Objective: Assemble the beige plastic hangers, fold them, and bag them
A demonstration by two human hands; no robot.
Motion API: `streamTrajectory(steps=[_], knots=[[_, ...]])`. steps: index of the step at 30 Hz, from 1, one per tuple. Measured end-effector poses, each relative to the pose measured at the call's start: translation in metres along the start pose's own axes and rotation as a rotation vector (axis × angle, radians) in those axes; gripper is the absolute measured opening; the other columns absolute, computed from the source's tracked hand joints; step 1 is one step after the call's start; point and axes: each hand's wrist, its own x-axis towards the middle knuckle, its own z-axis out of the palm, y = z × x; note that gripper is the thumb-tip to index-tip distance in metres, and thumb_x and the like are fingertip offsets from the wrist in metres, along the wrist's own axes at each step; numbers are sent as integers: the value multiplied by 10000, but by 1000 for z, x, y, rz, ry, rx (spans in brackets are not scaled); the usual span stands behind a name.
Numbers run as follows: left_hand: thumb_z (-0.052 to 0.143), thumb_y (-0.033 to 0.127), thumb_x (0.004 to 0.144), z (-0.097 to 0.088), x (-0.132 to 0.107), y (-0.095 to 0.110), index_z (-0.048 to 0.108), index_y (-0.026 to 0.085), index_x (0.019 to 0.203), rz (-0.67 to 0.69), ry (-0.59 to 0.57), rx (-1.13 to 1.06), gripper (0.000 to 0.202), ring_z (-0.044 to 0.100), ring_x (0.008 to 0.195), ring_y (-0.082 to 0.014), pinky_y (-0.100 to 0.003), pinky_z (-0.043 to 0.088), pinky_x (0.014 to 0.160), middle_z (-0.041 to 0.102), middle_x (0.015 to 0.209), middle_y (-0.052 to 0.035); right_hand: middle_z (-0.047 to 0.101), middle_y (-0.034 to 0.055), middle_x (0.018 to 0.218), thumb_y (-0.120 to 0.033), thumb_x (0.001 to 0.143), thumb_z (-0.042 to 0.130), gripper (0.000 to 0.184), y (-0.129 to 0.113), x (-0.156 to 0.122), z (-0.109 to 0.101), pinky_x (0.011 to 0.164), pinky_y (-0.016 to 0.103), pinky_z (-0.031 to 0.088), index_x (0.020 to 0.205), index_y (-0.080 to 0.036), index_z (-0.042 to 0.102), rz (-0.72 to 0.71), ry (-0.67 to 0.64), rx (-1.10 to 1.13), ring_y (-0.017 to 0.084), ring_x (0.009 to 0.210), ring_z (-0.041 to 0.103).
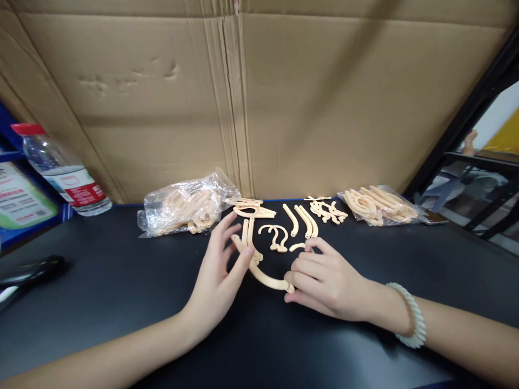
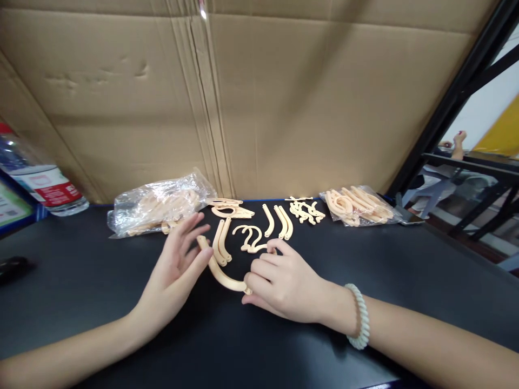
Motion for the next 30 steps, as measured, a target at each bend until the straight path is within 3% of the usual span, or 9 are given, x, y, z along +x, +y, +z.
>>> streamTrajectory(steps=[2,4,6,8,11,14,18,24,30], knots=[[542,236,936,-3,-1,0,350,264,1396,252,13,297,499,412,1369,-278,-499,428,1064,363,1516,-136,602,-6,698,-274,1006,459,240,0,-2,1,778,344,357,864,-154,612,23,12,18,123,631,498],[558,176,923,-5,-4,2,439,246,1348,503,-73,586,448,330,1416,-292,-578,268,1144,439,1472,-129,614,-3,705,-259,1002,468,226,0,-3,2,747,331,350,855,-153,604,40,30,26,120,627,485],[565,158,922,-5,-7,4,526,217,1257,692,-234,747,343,406,1369,-281,-593,179,1168,572,1356,-112,604,-4,689,-244,992,484,226,-1,-3,2,719,322,345,819,-151,596,39,50,16,121,620,467],[551,171,936,-3,-9,5,574,192,1169,783,-366,775,235,522,1264,-249,-558,180,1178,676,1206,-78,575,-9,659,-242,987,494,248,-3,-3,2,692,317,338,776,-151,587,21,66,-7,122,606,443],[487,161,965,1,-9,6,598,178,989,799,-434,753,115,652,985,-184,-491,306,1136,724,971,-28,561,-18,654,-244,990,493,265,-6,-1,0,667,314,324,758,-155,587,-12,72,-33,119,595,432],[438,160,977,2,-6,9,559,180,858,777,-525,755,172,624,717,-143,-362,501,916,674,807,-7,533,-29,633,-248,991,495,271,-8,0,-1,660,312,317,752,-162,592,-22,75,-48,117,579,414],[429,177,970,0,-4,11,521,191,769,769,-591,798,222,545,626,-154,-288,463,619,609,734,-3,536,-29,623,-264,997,478,289,-10,-1,0,673,316,311,750,-163,588,3,77,-17,118,563,391],[438,110,913,-1,-4,8,534,184,755,788,-605,807,199,505,574,-145,-307,399,609,599,707,1,611,-17,660,-345,1001,462,309,-10,-4,7,724,313,316,791,-163,600,113,4,214,111,565,402],[405,46,854,-3,-5,9,556,181,773,870,-577,802,219,527,612,-151,-316,409,652,628,716,-21,603,-36,651,-381,938,583,258,-13,-2,7,719,301,320,812,-162,634,202,53,426,95,556,410]])
